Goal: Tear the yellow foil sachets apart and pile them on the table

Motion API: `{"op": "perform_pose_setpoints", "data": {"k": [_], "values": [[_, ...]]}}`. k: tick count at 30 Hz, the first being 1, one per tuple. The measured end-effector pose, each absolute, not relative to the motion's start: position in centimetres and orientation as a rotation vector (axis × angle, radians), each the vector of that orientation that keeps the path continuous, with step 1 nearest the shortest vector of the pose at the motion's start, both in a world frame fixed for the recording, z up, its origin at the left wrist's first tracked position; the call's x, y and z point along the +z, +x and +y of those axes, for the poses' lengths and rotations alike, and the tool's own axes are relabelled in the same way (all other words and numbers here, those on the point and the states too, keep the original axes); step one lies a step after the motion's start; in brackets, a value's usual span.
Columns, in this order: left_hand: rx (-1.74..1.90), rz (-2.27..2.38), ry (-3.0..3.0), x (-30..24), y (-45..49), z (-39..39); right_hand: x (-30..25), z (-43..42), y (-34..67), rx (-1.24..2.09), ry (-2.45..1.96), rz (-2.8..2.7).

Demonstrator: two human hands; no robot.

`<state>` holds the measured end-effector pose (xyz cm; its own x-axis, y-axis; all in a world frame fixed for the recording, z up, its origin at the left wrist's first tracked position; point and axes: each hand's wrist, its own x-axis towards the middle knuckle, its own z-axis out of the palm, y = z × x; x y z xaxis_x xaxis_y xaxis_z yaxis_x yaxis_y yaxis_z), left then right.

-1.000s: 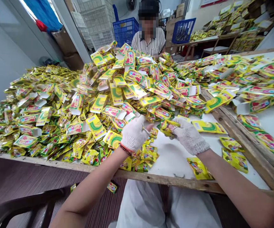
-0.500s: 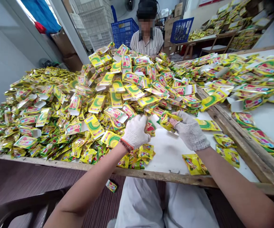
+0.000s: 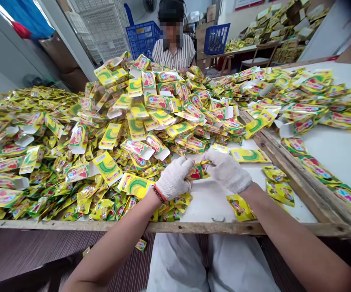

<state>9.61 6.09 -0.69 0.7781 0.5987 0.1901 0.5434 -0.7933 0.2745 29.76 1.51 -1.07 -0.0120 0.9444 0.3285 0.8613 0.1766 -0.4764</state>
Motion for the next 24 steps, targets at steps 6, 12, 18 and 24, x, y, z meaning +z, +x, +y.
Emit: {"op": "perform_pose_setpoints", "data": {"k": [6,12,18,24], "values": [[0.434,0.84,2.637,-0.6,9.4,6.2,-1.7,1.4,29.9,0.125,-1.619,-1.788],[0.455,1.023,2.636,-0.6,9.2,5.6,-1.8,1.5,29.0,0.388,-1.505,-1.714],[0.589,1.06,2.707,-0.9,8.9,5.9,-0.6,0.9,28.9,0.522,-1.566,-1.558],[0.645,1.019,2.648,-1.2,8.7,6.0,0.0,0.8,28.7,0.392,-1.738,-1.623]]}}
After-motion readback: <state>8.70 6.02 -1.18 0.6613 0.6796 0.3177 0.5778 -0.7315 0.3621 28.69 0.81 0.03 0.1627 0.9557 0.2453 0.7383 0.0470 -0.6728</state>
